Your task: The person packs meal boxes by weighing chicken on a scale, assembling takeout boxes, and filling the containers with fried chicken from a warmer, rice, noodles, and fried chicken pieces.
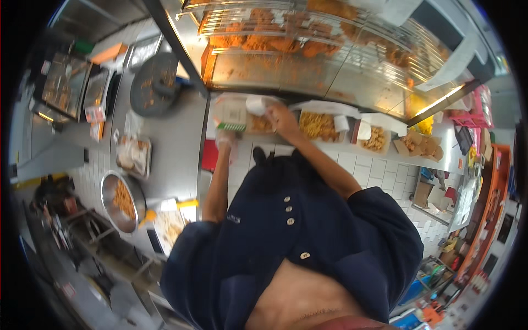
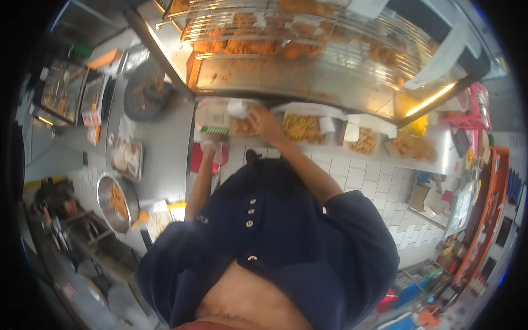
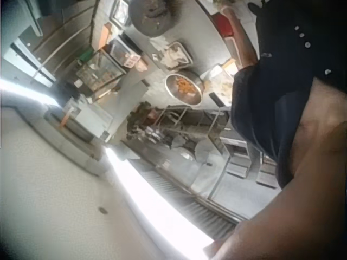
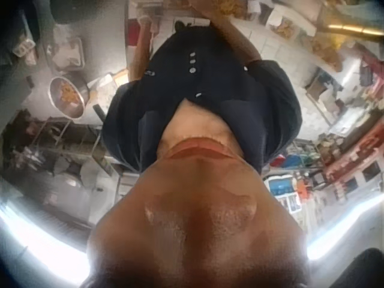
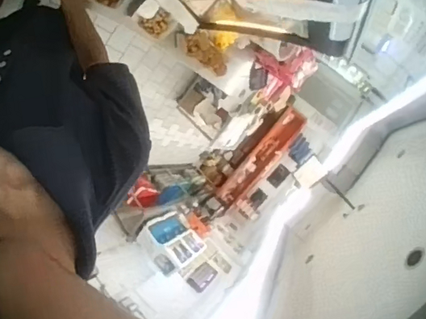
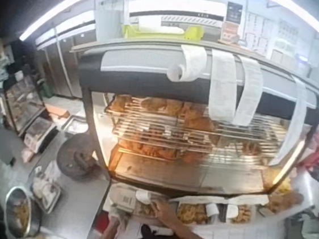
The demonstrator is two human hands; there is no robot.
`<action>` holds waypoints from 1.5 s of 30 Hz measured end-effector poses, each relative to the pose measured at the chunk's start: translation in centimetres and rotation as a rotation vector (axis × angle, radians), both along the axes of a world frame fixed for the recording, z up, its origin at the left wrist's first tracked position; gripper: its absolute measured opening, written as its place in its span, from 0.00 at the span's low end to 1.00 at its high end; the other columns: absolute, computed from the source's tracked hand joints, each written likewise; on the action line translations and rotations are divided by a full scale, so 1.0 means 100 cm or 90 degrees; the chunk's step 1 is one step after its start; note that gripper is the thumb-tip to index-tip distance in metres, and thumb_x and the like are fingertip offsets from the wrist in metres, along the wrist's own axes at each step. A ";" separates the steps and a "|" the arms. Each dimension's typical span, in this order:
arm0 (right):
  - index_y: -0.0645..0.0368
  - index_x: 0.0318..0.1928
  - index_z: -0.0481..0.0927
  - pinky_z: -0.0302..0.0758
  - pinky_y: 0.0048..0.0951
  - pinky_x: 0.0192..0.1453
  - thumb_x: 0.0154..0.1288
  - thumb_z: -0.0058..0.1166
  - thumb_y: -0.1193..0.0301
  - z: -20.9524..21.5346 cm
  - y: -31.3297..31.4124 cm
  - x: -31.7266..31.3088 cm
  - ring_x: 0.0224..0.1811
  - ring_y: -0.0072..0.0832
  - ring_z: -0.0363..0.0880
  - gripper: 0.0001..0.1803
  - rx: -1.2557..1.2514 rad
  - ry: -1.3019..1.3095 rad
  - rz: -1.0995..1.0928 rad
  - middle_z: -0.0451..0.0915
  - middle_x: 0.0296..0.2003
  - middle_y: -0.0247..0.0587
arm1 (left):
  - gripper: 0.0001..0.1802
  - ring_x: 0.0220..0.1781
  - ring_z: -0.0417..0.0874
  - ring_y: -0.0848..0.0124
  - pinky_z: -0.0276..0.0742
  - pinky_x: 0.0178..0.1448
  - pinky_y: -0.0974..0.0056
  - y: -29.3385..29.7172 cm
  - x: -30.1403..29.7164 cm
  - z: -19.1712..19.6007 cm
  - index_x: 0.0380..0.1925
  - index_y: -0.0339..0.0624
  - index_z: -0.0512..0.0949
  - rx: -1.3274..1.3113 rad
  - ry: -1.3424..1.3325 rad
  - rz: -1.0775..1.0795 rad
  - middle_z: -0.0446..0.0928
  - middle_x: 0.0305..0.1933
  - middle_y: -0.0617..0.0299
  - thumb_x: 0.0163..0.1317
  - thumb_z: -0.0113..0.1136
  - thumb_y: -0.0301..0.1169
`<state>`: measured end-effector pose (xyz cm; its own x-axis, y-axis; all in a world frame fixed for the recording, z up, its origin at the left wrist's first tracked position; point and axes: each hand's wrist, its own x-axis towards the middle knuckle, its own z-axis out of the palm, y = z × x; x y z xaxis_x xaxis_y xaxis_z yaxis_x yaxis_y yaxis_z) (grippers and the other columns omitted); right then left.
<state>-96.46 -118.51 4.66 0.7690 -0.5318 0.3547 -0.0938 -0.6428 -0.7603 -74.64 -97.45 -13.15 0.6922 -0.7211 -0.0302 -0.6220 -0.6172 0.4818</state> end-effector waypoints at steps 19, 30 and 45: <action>0.52 0.55 0.76 0.77 0.42 0.51 0.58 0.56 0.74 -0.017 -0.013 -0.096 0.51 0.48 0.78 0.21 -0.144 0.070 -0.197 0.74 0.56 0.50 | 0.16 0.45 0.82 0.50 0.75 0.48 0.48 -0.069 -0.098 0.027 0.40 0.40 0.81 -0.068 0.076 -0.032 0.82 0.40 0.47 0.66 0.48 0.38; 0.55 0.53 0.78 0.61 0.53 0.67 0.60 0.63 0.68 -0.014 -0.004 -0.198 0.66 0.53 0.63 0.20 -0.142 0.068 -0.243 0.68 0.63 0.52 | 0.20 0.58 0.80 0.60 0.73 0.63 0.56 -0.087 -0.172 0.015 0.56 0.42 0.75 -0.049 0.208 -0.073 0.80 0.57 0.54 0.68 0.47 0.36; 0.58 0.49 0.77 0.64 0.52 0.63 0.62 0.59 0.72 -0.030 -0.056 -0.252 0.62 0.52 0.66 0.14 -0.146 0.015 -0.230 0.72 0.57 0.50 | 0.18 0.51 0.81 0.63 0.77 0.55 0.60 -0.119 -0.207 0.097 0.52 0.42 0.75 -0.285 0.380 0.015 0.79 0.52 0.55 0.74 0.44 0.41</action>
